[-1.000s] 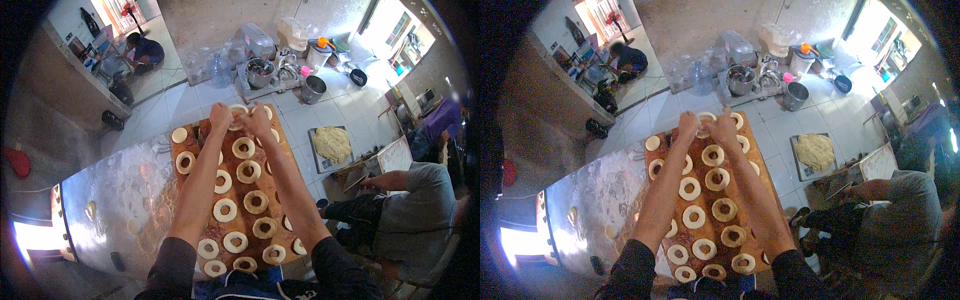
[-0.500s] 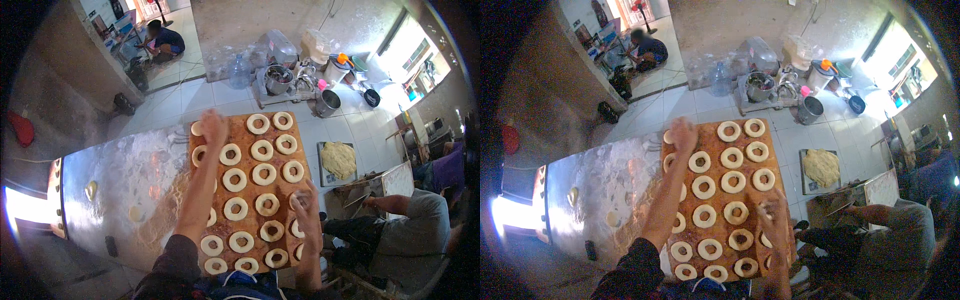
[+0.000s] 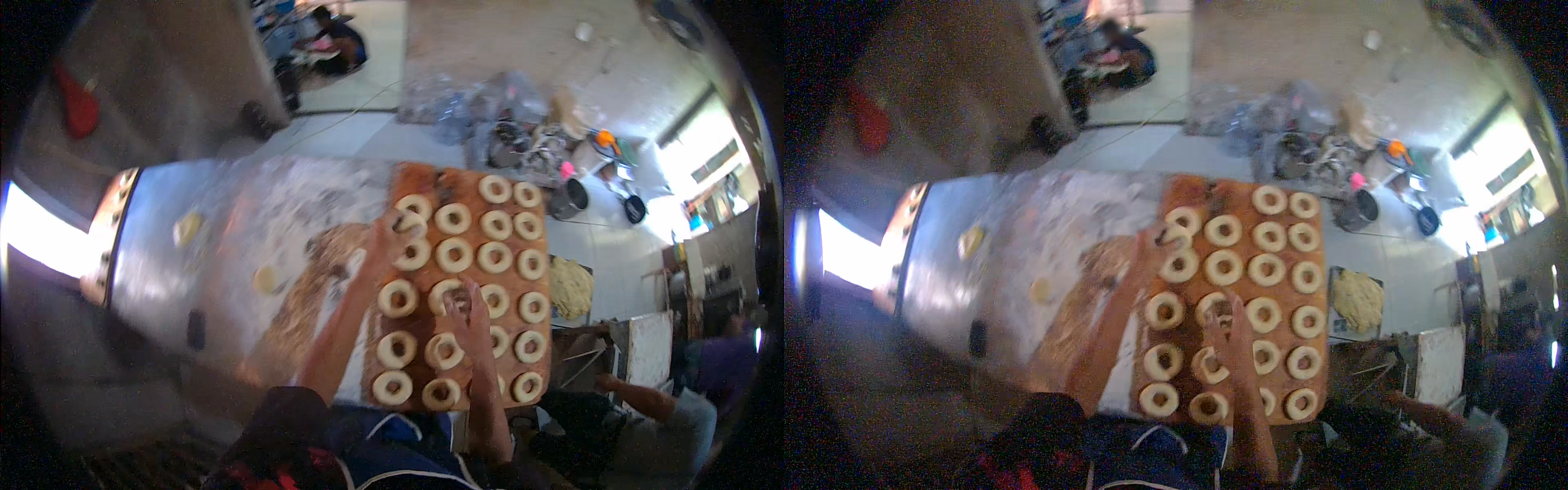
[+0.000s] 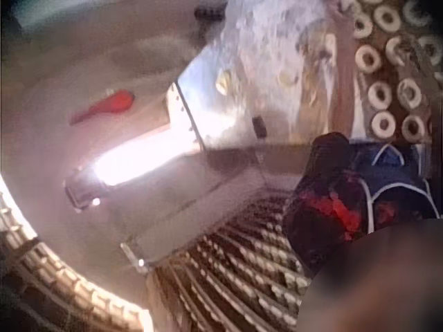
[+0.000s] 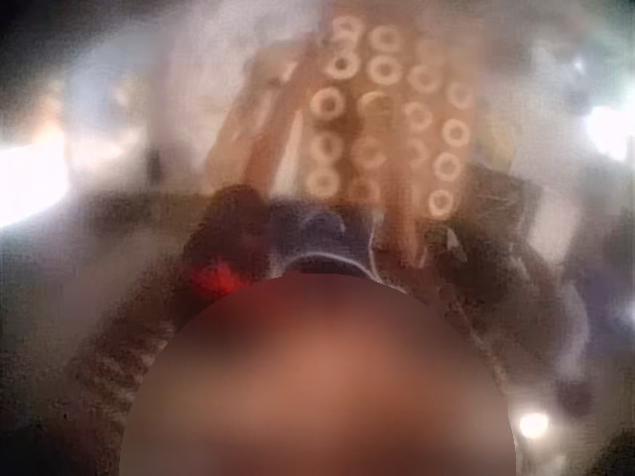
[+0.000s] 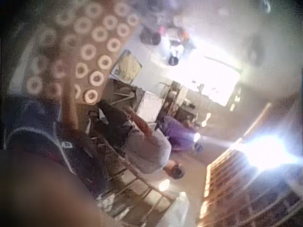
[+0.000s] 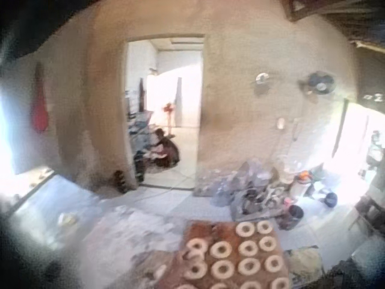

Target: The person repeatedly picks up flattened dough discs from a wooden board, presses a hole in the center with fingers to form rings, and places them back on the board. The person then carries the board to a multi-tiered rack and stacks it with other boards of shaped dough.

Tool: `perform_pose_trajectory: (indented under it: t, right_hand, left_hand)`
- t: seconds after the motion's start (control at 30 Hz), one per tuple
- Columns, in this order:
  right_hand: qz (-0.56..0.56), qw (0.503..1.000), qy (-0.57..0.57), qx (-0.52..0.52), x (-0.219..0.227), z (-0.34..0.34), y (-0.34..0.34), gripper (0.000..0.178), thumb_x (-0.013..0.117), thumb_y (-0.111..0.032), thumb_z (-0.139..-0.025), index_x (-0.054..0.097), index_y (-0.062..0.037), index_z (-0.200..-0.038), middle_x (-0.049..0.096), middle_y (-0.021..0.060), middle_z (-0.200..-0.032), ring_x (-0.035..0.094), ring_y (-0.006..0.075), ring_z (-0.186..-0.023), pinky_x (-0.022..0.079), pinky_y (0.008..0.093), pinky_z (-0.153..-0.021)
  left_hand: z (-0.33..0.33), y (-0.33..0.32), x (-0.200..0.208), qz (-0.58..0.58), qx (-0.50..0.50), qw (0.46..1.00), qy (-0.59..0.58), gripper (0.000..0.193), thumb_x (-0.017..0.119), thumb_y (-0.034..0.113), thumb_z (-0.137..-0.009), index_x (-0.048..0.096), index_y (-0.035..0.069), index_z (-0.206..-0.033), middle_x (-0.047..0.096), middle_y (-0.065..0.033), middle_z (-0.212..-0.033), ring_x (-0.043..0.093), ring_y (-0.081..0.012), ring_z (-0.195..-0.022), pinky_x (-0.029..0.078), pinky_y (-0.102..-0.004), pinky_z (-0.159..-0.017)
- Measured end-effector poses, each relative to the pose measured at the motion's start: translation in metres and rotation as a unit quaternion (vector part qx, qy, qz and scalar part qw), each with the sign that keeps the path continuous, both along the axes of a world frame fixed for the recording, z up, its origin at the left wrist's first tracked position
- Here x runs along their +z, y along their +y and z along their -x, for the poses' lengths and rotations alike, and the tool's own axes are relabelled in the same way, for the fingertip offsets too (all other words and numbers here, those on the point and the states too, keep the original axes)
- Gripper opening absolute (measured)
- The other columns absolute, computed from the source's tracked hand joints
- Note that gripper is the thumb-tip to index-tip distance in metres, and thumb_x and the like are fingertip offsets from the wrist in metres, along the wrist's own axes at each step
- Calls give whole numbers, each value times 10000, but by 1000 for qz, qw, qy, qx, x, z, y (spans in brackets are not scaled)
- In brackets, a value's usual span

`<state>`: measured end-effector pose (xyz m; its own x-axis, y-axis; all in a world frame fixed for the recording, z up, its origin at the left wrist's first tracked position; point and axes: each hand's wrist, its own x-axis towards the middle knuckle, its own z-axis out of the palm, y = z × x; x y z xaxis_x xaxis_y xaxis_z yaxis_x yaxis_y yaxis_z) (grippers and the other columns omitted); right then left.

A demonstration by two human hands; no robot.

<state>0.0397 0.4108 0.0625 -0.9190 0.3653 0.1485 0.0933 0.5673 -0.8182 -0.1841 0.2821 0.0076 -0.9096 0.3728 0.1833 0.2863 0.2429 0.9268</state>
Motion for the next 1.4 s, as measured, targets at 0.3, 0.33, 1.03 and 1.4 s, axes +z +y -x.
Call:
perform_pose_trajectory:
  t: [0.3,0.33,1.03,1.4]
  right_hand:
    - [114,949,-153,253,-86,87,-196,426,698,-261,-880,604,-10,-1211,677,178,-1014,660,272,-922,515,410,-817]
    - [119,945,-149,266,-90,92,-212,411,719,-258,-861,626,-4,-1169,684,174,-969,664,272,-891,518,412,-793]
    - [332,917,-126,180,-46,46,-275,462,750,-25,-780,451,-3,-1132,665,173,-934,673,203,-875,562,346,-767]
    - [324,889,-110,304,-13,18,-273,479,637,-70,-858,427,-47,-1288,629,144,-1056,632,188,-982,539,338,-828]
  left_hand:
    - [-147,-240,-26,-35,187,924,-331,410,667,263,-921,604,-21,-1209,651,-141,-1063,625,-205,-971,528,-360,-817]
    - [-152,-259,-25,8,205,917,-342,391,659,244,-926,604,-23,-1206,653,-146,-1059,627,-218,-986,528,-364,-819]
    - [-175,-320,-27,-37,81,987,-136,294,688,98,-879,597,-3,-1140,644,-155,-1012,643,-186,-928,541,-336,-744]
    - [-196,-295,-21,-509,68,762,-395,460,638,105,-931,413,100,-1332,619,-95,-1078,610,-165,-861,495,-290,-686]
